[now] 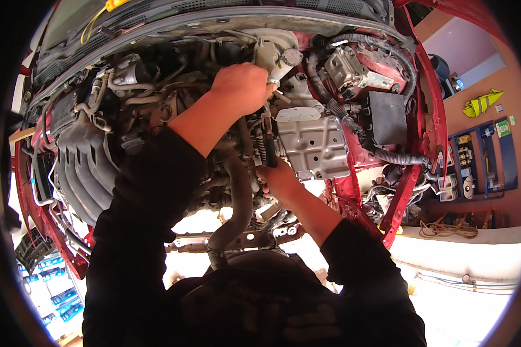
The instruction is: The person works under the hood of a red car, manipulating hoses and connectors in the engine bay. They retrieve a flexible hose from a parts cart and install it into the engine, then walk around the garage to pick up a small box.
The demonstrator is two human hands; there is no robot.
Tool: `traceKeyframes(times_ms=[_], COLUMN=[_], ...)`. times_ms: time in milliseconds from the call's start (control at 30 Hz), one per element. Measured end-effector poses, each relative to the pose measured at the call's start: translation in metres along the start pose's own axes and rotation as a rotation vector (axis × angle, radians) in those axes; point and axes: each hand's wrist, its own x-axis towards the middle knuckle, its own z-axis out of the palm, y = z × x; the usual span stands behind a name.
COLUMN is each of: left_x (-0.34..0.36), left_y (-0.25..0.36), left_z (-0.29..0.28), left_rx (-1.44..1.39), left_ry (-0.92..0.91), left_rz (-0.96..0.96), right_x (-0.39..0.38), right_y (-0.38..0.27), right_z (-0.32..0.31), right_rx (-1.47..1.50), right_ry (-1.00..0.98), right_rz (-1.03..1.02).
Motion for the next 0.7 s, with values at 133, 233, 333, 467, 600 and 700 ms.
traceKeyframes(times_ms=[133, 233, 333, 467, 600, 700], left_x=[0.001, 0.0, -0.001, -0.007, -0.011, -0.012], left_y=[0.003, 0.007, 0.01, 0.009, 0.006, 0.003], left_z=[0.009, 0.014, 0.015, 0.011, 0.01, 0.014], left_rx=[0.042, 0.01, -0.019, -0.045, -0.03, -0.047], left_ry=[0.003, -0.005, -0.049, -0.089, -0.128, -0.124], left_rz=[-0.019, -0.066, -0.131, -0.176, -0.209, -0.215], right_x=[0.004, 0.011, 0.025, 0.043, 0.05, 0.045], right_y=[0.002, 0.011, 0.027, 0.05, 0.059, 0.051], right_z=[-0.005, -0.009, -0.014, -0.012, -0.004, -0.001], right_rx=[0.058, -0.112, -0.183, -0.226, -0.29, -0.315], right_ry=[-0.058, 0.054, 0.066, 0.096, 0.163, 0.152], right_rz=[0.02, -0.032, -0.097, -0.19, -0.268, -0.246])
